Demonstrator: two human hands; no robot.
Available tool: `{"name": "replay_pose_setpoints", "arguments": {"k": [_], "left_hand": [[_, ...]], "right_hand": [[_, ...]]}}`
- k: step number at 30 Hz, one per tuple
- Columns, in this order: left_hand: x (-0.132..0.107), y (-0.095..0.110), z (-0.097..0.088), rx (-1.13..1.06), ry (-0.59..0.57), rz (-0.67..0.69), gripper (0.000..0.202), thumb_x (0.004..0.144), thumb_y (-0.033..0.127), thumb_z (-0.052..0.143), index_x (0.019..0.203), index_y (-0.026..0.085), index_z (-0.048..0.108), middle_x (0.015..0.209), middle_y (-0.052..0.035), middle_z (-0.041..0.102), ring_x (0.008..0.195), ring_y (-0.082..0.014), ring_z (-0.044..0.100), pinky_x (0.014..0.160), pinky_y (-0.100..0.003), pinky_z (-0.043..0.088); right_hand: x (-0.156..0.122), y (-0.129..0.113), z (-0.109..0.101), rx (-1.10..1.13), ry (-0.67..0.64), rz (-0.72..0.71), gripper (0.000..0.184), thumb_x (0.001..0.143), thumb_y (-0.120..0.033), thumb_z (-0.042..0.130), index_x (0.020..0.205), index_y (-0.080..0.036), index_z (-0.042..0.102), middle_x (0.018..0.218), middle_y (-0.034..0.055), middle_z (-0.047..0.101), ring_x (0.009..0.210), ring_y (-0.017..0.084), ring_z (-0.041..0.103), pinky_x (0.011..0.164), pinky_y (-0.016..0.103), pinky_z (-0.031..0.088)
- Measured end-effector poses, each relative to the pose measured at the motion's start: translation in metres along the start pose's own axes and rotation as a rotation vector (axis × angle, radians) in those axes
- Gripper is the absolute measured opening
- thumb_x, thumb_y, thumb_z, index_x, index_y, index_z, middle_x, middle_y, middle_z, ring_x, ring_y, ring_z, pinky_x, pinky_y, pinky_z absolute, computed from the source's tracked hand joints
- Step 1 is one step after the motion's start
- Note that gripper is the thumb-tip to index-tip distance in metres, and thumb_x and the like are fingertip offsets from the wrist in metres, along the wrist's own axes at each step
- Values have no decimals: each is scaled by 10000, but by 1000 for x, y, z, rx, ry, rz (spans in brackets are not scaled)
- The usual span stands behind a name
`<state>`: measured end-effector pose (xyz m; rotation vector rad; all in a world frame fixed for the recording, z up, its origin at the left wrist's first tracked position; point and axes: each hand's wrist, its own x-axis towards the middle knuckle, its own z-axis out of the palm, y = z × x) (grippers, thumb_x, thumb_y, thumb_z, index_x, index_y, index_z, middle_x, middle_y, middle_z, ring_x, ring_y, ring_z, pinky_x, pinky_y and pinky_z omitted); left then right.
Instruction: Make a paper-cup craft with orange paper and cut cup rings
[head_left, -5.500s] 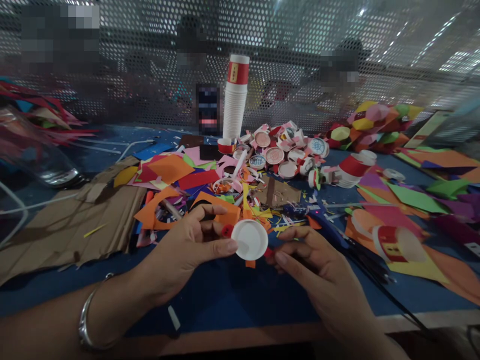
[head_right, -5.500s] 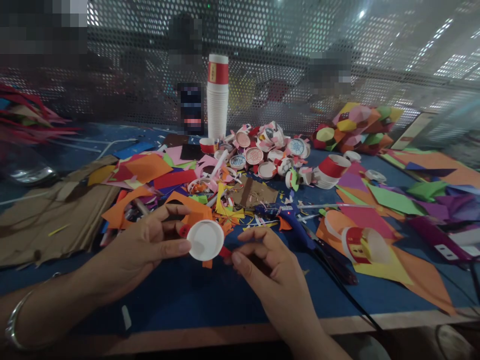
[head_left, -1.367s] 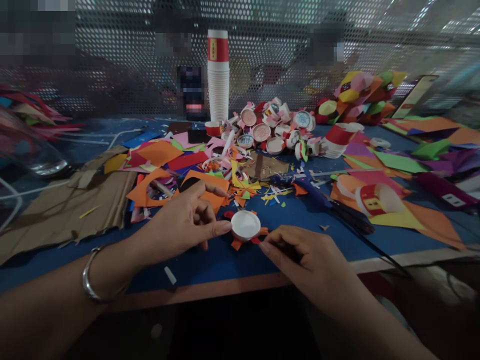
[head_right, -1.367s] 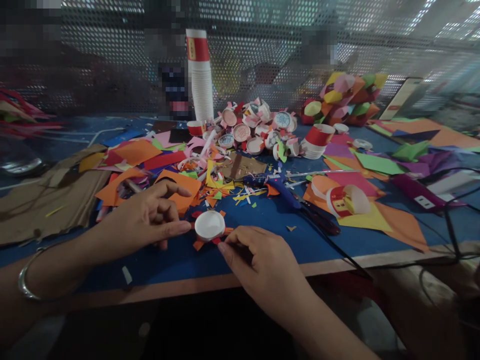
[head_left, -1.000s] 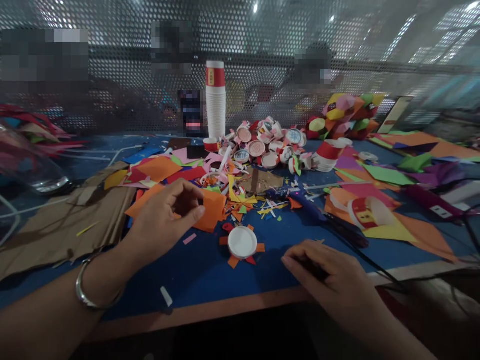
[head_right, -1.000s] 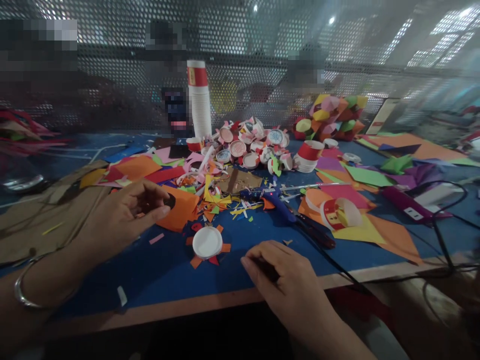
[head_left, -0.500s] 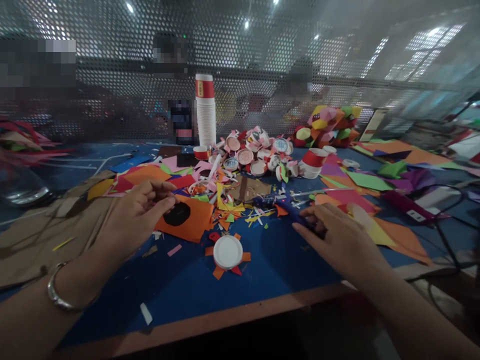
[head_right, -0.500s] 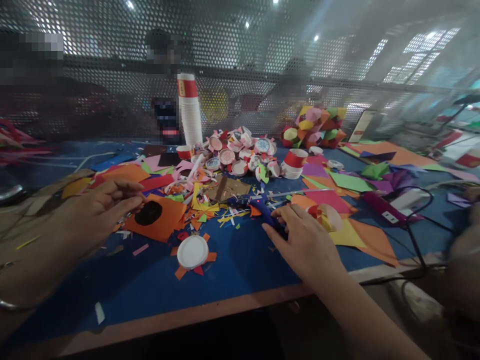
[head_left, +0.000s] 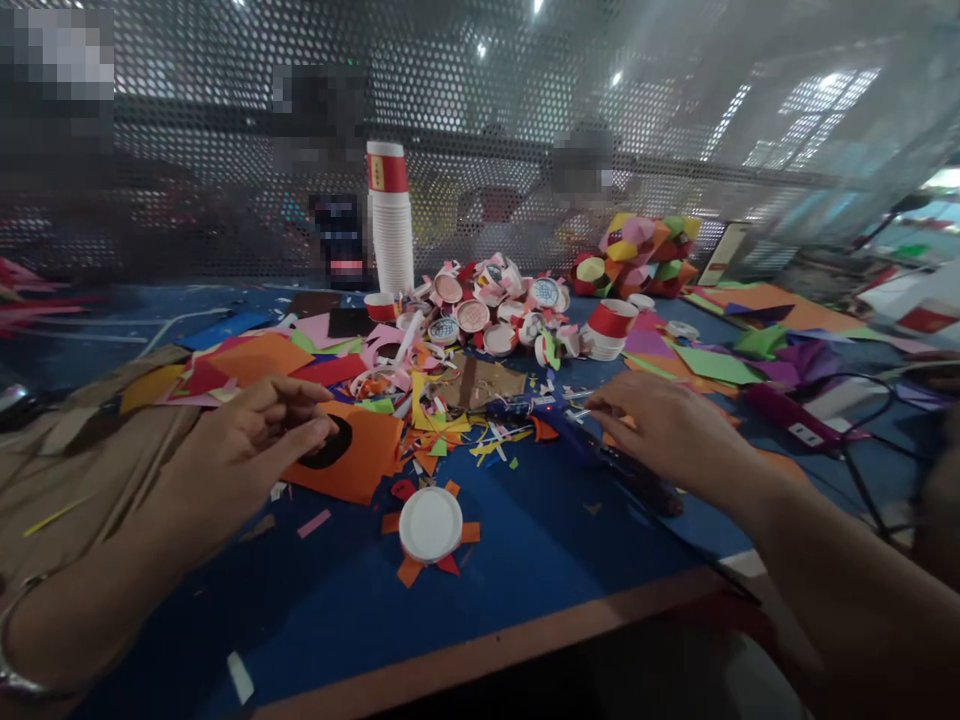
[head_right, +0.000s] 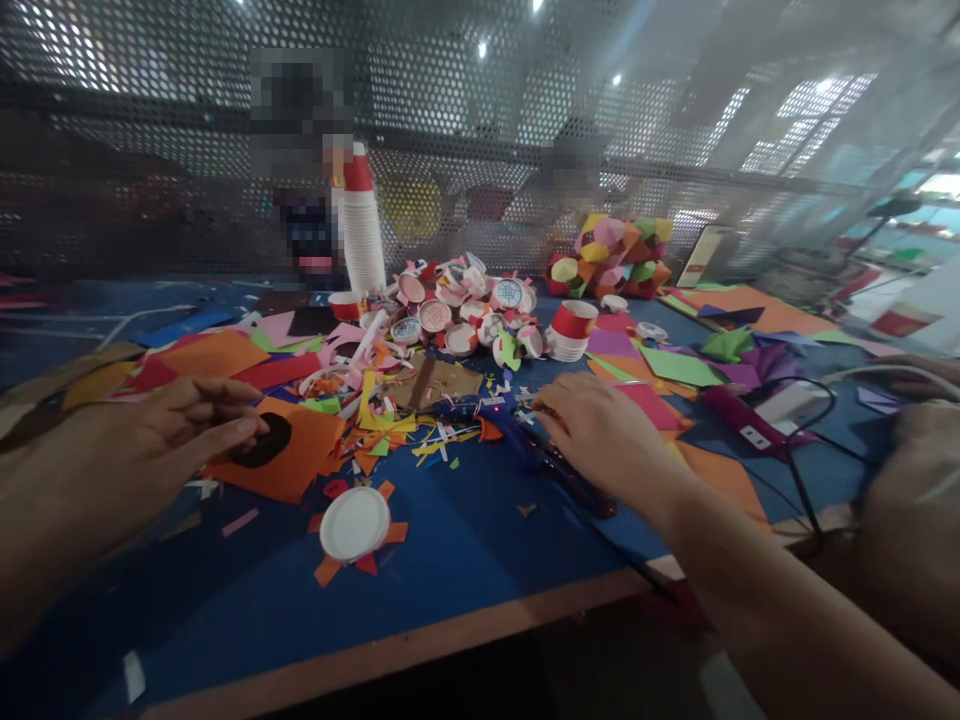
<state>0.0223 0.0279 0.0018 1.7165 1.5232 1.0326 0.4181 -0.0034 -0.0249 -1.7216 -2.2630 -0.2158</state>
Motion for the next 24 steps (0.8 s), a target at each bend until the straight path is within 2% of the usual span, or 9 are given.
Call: {"name": "replay_pose_setpoints", "arguments": {"k": [6,9,11,13,14,16,20,23,24], "left_hand": [[-3,-5,1,-70,-75,-15,221,890,328,716,1053,214,620,916,7,739,850,-147,721,794,-275,602],[-5,-3,0,-64,-100,-18,194,926,293,703,1079,209,620,911,22,734,833,-127,722,789,-257,609],[-6,-2,0,-38,-110,-12,183,942,287,691,1091,209,618,915,25,736,837,-123,726,788,-252,609],[-8,-1,0,-27,-127,-3,171,947,277,683,1089,210,616,918,24,738,839,-124,728,788,-254,606],[-9,-1,0,-27,-126,8,165,947,272,681,1086,210,616,919,23,739,844,-125,727,790,-255,602],[-10,-1,1,-21,-107,40,157,948,269,675,1084,211,620,924,18,737,848,-126,717,790,-258,590],[-13,-1,3,65,-123,110,160,980,300,638,1104,198,640,1003,-18,749,898,-142,704,811,-275,567],[-19,4,8,177,-223,223,244,1024,380,601,1175,204,677,1068,-40,760,926,-170,714,824,-307,562],[-22,7,10,219,-256,282,283,1034,418,594,1215,218,682,1081,-39,758,920,-175,714,817,-313,561]], "right_hand": [[29,14,4,-158,-178,-205,210,907,-35,591,898,-173,749,892,105,724,877,242,680,728,349,510],[34,16,-2,-191,-215,-259,103,1025,-192,636,1019,-170,737,1015,78,736,894,198,698,763,339,582],[36,19,-9,-183,-204,-274,116,1037,-276,667,1038,-174,722,1052,58,735,893,177,700,798,350,603],[38,22,-19,-152,-151,-272,92,992,-151,674,913,-171,717,946,55,726,850,170,675,789,329,556],[38,24,-25,-126,-111,-266,164,940,-64,666,827,-176,702,862,52,709,814,168,653,766,322,515],[37,25,-37,-60,-8,-234,190,862,-12,679,806,-193,691,798,34,692,759,159,622,726,322,458],[25,3,-56,134,275,-119,70,916,-142,718,895,-204,694,763,-4,686,641,110,607,637,276,446],[15,-34,-58,302,404,-70,42,946,-217,737,917,-211,708,777,-11,708,644,102,617,586,241,455],[12,-49,-57,469,438,-36,70,920,-215,769,875,-214,715,748,-20,702,625,100,605,577,239,460]]}}
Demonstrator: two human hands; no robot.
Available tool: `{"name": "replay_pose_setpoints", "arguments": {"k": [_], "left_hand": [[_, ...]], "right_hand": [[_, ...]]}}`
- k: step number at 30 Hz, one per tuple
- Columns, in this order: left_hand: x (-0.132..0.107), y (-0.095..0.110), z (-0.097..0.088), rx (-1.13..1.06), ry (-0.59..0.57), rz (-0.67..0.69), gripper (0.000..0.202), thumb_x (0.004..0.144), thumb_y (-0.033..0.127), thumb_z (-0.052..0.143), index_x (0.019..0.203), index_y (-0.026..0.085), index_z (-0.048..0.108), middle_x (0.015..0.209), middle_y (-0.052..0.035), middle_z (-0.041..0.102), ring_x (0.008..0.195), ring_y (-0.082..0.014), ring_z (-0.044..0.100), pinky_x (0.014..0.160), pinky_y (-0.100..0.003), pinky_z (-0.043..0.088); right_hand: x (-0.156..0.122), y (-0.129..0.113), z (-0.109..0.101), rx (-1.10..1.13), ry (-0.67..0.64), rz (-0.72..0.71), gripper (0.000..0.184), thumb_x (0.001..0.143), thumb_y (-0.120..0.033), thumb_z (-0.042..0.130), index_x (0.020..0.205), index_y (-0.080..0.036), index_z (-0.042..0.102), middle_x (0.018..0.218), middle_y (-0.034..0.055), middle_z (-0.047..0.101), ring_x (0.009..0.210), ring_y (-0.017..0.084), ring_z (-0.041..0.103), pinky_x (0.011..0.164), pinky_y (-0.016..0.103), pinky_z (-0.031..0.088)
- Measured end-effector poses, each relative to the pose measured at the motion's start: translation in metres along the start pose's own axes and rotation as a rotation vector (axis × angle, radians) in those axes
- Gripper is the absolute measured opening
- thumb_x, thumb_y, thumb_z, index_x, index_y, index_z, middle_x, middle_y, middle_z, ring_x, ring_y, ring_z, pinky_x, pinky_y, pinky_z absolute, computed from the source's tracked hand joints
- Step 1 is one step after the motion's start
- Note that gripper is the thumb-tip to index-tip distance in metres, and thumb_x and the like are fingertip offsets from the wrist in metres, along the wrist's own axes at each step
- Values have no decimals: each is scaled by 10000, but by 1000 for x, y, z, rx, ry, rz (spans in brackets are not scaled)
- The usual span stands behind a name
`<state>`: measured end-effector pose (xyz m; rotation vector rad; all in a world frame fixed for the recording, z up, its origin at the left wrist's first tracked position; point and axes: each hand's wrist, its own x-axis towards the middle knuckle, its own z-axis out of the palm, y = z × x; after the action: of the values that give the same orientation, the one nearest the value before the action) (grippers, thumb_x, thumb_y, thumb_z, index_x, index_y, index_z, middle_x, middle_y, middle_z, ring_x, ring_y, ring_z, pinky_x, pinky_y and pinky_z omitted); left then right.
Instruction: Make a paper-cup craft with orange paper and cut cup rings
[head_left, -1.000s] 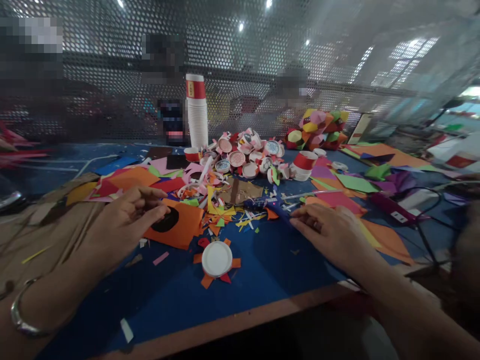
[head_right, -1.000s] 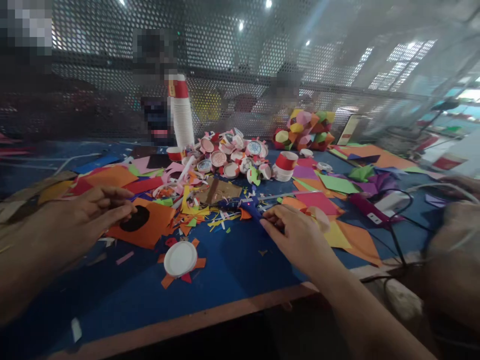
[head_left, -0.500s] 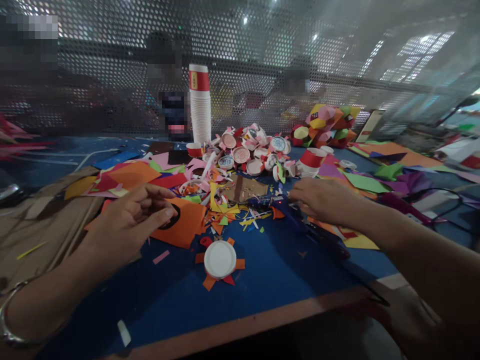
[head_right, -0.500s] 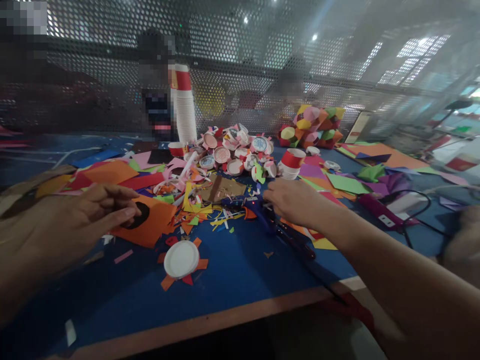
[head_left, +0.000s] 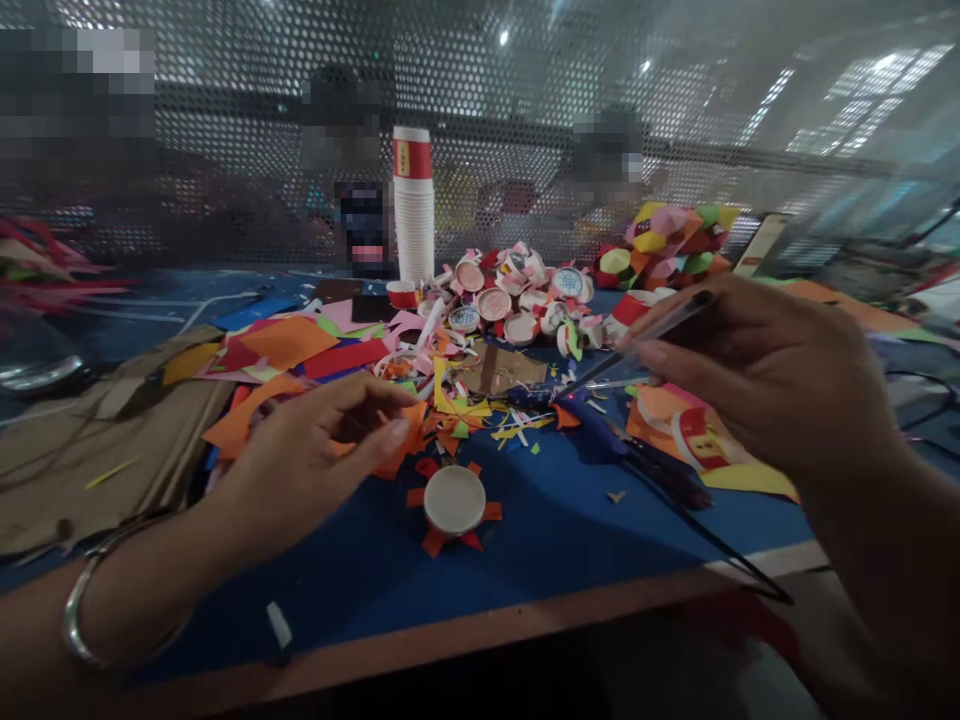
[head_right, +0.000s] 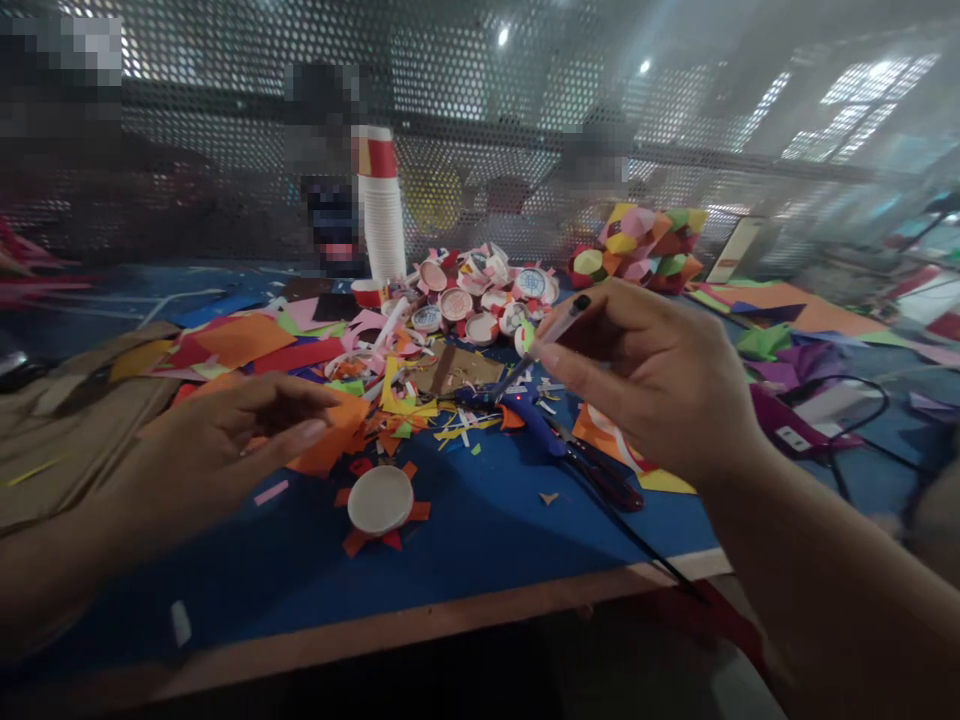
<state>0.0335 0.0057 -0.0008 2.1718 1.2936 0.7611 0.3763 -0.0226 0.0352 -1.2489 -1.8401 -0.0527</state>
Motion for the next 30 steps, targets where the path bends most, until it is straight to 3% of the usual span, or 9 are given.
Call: {"name": "replay_pose_setpoints", "arguments": {"k": [3,5,8,10,12,16,22,26,30], "left_hand": [[-1,13,8,110,-108,192,478,1016,539,623,1413,273,615,1165,-42,739,911,-193,710,759,-315,558],[2,20,13,176,-156,246,534,1024,534,621,1460,227,583,1141,-67,746,878,-204,708,730,-320,539],[10,25,18,119,-191,323,268,1056,355,609,1266,206,683,949,-11,753,770,-159,682,666,-268,494],[14,25,18,109,-170,415,122,1044,254,624,1019,179,717,841,10,720,713,-134,647,637,-244,460],[15,25,16,128,-148,508,136,1030,202,639,909,165,690,811,13,695,699,-124,626,626,-235,441],[10,26,12,189,-136,614,158,1069,241,579,989,166,694,884,-12,696,795,-152,658,672,-252,462],[-8,19,4,498,-1,597,206,1080,272,515,1037,167,687,986,-60,731,874,-213,680,668,-311,441],[-29,9,5,548,-144,751,263,1068,181,455,973,172,699,775,-19,693,579,-175,559,503,-347,329],[-46,5,13,513,-203,815,354,1071,105,363,1131,134,710,832,-8,741,647,-180,618,535,-369,413]], "right_hand": [[-13,-33,23,435,17,62,53,911,-179,775,900,-227,755,811,-14,726,727,123,656,641,247,509],[-20,-49,37,602,-14,105,69,928,-174,763,940,-241,771,843,-7,731,728,133,644,626,261,503],[-29,-60,51,687,-19,159,125,946,-157,738,969,-273,778,910,-2,740,701,143,628,638,293,512],[-32,-61,57,691,2,189,143,957,-167,727,1005,-294,774,964,3,737,718,157,633,629,311,500],[-35,-62,60,667,-7,189,133,953,-186,740,1017,-299,773,960,0,727,726,160,635,608,311,486],[-43,-66,63,500,-107,105,132,922,-172,757,972,-293,776,886,-12,730,731,164,675,646,314,522],[-64,-70,62,330,27,273,98,934,-217,723,932,-306,765,875,19,719,721,225,713,638,380,542],[-79,-66,63,257,-44,274,117,961,-201,694,959,-305,747,850,-8,726,693,186,733,651,333,577],[-89,-62,70,190,-77,242,127,975,-202,679,1006,-316,723,882,-20,740,701,166,746,632,286,598]]}}
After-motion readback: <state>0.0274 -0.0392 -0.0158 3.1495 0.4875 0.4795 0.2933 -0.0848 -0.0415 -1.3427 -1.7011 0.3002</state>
